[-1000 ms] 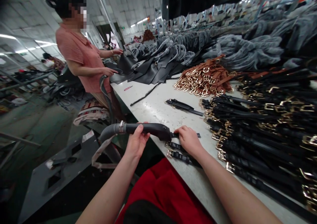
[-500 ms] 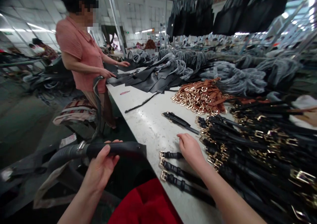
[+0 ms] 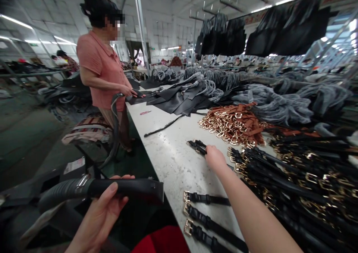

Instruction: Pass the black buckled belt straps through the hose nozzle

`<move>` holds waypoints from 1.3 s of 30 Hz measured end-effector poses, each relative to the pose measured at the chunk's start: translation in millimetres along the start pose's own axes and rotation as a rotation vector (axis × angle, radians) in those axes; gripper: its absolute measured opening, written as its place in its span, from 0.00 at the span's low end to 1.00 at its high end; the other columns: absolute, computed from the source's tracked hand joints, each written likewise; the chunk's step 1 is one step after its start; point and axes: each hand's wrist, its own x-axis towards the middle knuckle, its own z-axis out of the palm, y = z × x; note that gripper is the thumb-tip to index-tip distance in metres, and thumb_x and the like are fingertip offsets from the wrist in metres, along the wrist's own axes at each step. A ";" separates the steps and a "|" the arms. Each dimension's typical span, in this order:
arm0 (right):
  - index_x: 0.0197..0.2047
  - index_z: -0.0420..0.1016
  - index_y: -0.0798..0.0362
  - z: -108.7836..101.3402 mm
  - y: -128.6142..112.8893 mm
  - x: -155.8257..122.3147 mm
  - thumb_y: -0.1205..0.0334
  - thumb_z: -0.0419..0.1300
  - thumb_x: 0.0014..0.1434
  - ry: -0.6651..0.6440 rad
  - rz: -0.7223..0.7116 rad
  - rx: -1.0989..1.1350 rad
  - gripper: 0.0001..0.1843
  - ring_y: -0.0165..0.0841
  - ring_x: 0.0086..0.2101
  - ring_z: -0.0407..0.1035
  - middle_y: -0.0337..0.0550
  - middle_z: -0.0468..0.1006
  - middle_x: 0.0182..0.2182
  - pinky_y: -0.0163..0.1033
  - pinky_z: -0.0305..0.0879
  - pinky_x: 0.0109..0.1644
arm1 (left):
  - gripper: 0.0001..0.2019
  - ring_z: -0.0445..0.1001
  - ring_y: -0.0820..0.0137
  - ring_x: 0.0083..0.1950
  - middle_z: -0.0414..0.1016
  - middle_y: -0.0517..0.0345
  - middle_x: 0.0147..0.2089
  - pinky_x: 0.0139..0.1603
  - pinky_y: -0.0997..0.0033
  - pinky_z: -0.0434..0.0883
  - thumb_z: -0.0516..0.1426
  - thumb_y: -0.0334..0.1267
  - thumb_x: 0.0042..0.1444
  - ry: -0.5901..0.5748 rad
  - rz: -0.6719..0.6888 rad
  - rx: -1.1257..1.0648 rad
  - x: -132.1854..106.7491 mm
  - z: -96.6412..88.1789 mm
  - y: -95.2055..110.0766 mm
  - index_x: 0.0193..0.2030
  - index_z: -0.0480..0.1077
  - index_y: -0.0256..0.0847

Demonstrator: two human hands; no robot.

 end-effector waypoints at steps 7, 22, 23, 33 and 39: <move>0.38 0.69 0.52 -16.0 -6.9 -63.0 0.69 0.48 0.57 -0.028 -0.203 -0.039 0.11 0.34 0.35 0.69 0.47 0.73 0.37 0.37 0.57 0.36 | 0.18 0.77 0.67 0.40 0.78 0.52 0.41 0.26 0.78 0.73 0.66 0.36 0.41 -0.045 0.008 -0.025 -14.1 -3.5 5.6 0.40 0.68 0.41; 0.39 0.75 0.51 5.7 -38.7 -94.2 0.62 0.51 0.57 -0.112 -0.138 0.442 0.12 0.34 0.41 0.66 0.43 0.74 0.37 0.37 0.57 0.44 | 0.15 0.75 0.70 0.38 0.77 0.54 0.40 0.28 0.77 0.73 0.64 0.35 0.44 -0.262 0.096 0.058 8.7 47.6 -9.1 0.38 0.67 0.40; 0.39 0.74 0.50 9.8 -38.8 -94.5 0.62 0.51 0.57 -0.110 -0.154 0.463 0.11 0.34 0.41 0.66 0.43 0.74 0.37 0.36 0.57 0.44 | 0.15 0.75 0.70 0.38 0.77 0.55 0.40 0.29 0.76 0.73 0.64 0.35 0.44 -0.275 0.104 0.076 13.4 54.1 -15.2 0.38 0.67 0.40; 0.34 0.72 0.50 15.6 -34.3 -96.2 0.61 0.52 0.57 -0.071 -0.187 0.479 0.08 0.34 0.38 0.65 0.42 0.74 0.34 0.37 0.55 0.42 | 0.16 0.74 0.70 0.35 0.77 0.55 0.38 0.27 0.75 0.71 0.66 0.38 0.41 -0.389 0.027 0.210 45.4 85.0 -38.7 0.36 0.67 0.39; 0.33 0.70 0.51 16.8 -35.1 -96.6 0.62 0.52 0.58 -0.051 -0.188 0.434 0.07 0.34 0.37 0.65 0.42 0.73 0.33 0.38 0.54 0.40 | 0.16 0.74 0.69 0.35 0.76 0.55 0.38 0.27 0.74 0.70 0.65 0.38 0.40 -0.464 0.011 0.235 47.3 94.9 -39.9 0.36 0.67 0.39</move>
